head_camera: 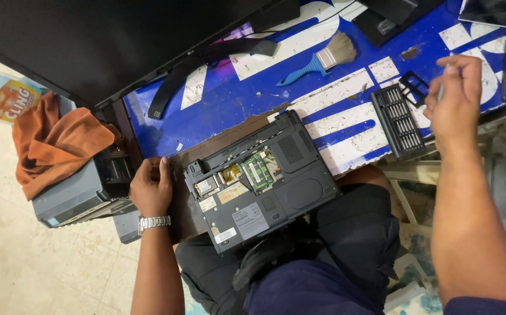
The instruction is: Disassembling a laptop by removing screws with a screwdriver and disconnecting internal ribbon cables and components.
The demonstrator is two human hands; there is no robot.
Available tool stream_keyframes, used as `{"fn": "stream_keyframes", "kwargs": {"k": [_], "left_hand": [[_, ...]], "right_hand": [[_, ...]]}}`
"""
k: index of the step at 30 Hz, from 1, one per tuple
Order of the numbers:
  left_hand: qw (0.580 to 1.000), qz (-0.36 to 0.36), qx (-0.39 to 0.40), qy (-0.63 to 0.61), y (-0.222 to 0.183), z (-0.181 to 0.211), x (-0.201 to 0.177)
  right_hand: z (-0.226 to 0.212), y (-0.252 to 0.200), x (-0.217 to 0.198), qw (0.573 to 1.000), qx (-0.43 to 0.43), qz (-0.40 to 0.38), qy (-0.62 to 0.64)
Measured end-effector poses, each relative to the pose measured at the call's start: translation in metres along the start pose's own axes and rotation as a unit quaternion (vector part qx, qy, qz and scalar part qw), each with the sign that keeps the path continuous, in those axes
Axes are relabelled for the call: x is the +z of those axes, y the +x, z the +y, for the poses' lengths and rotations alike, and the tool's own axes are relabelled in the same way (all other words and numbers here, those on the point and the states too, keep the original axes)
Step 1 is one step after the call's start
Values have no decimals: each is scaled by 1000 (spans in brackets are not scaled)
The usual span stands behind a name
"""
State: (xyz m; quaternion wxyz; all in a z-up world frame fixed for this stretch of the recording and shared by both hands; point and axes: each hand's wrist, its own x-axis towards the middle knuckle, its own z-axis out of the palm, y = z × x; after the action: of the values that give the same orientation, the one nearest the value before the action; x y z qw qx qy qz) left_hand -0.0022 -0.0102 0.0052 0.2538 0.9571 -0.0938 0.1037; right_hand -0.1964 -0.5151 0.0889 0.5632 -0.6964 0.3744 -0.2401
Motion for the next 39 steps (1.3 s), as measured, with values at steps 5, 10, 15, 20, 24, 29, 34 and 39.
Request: {"fn": "stream_keyframes", "kwargs": {"k": [5,10,15,20,24,29,34,39], "left_hand": [[1000,14,19,9,0,-4,4],[1000,18,17,13,-1,-6,4],[1000,12,24,0,-1,-3,1],[1000,9,20,0,-1,-2,1],[1000,10,24,1,-1,-3,2],[1000,13,29,-3,-1,-3,2],[1000,13,14,10,-1,-3,2],[1000,20,20,11,-1,-2,2]], "right_hand": [[21,10,-9,969,-76,-5,-234],[12,12,-2,944,-3,-40,-329],[26,23,5,911,-1,-53,-409],[24,23,9,914,-24,-40,-403],[37,34,0,907,-86,-47,-411],[42,37,-6,902,-121,-46,-411],[47,32,-2,896,-91,-49,-432],[60,33,5,885,-89,-28,-456]]}}
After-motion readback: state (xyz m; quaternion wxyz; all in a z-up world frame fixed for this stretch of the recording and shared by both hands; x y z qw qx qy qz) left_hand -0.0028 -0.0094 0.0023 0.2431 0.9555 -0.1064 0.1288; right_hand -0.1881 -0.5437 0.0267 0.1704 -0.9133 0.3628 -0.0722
